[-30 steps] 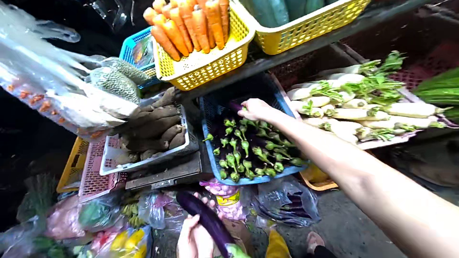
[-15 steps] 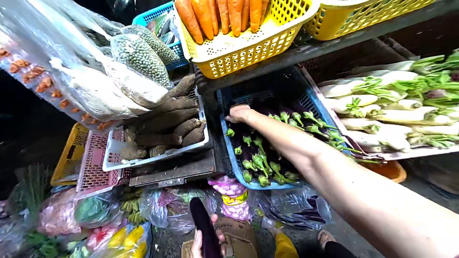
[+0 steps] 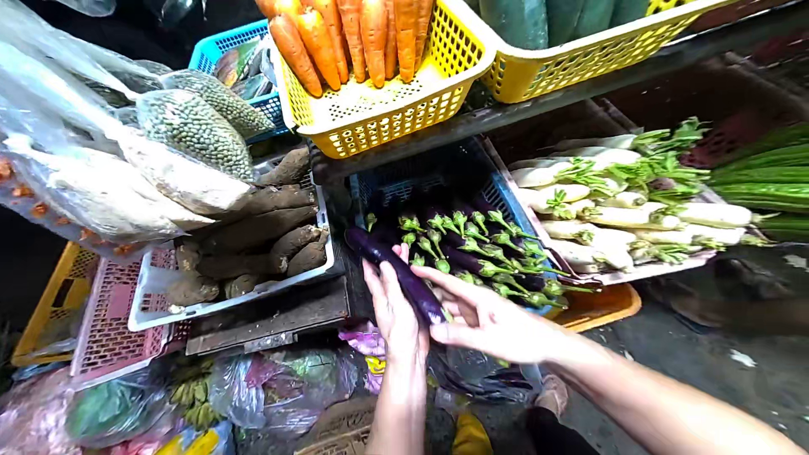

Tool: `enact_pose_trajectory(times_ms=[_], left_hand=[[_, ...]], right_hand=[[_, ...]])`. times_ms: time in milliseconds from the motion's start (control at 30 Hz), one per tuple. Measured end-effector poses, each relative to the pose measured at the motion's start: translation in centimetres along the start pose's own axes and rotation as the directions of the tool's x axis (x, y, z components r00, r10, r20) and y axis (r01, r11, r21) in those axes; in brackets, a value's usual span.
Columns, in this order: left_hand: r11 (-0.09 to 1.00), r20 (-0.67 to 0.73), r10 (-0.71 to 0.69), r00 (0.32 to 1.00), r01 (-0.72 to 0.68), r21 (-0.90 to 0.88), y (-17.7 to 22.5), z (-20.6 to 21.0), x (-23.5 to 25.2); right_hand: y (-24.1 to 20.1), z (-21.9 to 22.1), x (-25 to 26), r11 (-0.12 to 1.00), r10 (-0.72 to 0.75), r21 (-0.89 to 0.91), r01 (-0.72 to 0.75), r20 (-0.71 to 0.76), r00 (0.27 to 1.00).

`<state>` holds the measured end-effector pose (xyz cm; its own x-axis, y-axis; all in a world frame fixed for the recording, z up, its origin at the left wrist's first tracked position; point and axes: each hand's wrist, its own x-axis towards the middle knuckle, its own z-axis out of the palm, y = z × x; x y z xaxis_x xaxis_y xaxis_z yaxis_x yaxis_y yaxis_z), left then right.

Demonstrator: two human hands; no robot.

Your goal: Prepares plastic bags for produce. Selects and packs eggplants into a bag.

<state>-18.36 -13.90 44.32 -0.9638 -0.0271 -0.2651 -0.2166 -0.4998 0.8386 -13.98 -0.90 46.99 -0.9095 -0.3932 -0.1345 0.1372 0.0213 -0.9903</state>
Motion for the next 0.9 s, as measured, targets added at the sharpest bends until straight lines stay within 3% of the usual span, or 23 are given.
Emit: enact_pose_trajectory(times_ms=[133,300,433,500,600,700,800,900], left_hand=[[0.970,0.102,-0.081,0.992,0.055,0.237,0.0,-0.6,1.6],[0.949,0.141,-0.047,0.989,0.000,0.317,-0.3,-7.5,-3.7],[0.902,-0.028,-0.209,0.978,0.204,0.379,-1.6,-12.4,-9.5],[0.888,-0.119,-0.275,0.954,0.300,0.349,-2.1,-14.2,-11.8],[0.873,-0.212,-0.330,0.920,0.383,0.302,-3.1,-16.2,-13.9],[0.867,-0.236,-0.349,0.907,0.408,0.287,-3.8,-16.7,-14.9],[0.834,-0.213,-0.375,0.902,0.428,0.349,-3.8,-16.0,-14.7],[0.750,-0.127,-0.456,0.881,0.457,0.479,-4.5,-15.7,-14.5]], right_hand=[[-1.4,-3.0,4.0,0.991,0.136,0.018,-0.135,-0.117,0.984],[0.2,-8.3,14.6,0.937,0.259,-0.148,-0.317,-0.316,0.913],[5.3,-10.8,23.2,0.803,0.431,-0.236,-0.547,-0.403,0.807],[7.2,-10.9,25.4,0.718,0.474,-0.355,-0.598,-0.380,0.795],[7.8,-10.1,27.3,0.559,0.492,-0.588,-0.585,-0.332,0.805],[8.1,-9.9,28.3,0.502,0.512,-0.643,-0.579,-0.319,0.798],[7.1,-10.5,27.6,0.550,0.456,-0.629,-0.550,-0.325,0.828],[3.9,-11.6,23.9,0.624,0.239,-0.686,-0.375,-0.290,0.927]])
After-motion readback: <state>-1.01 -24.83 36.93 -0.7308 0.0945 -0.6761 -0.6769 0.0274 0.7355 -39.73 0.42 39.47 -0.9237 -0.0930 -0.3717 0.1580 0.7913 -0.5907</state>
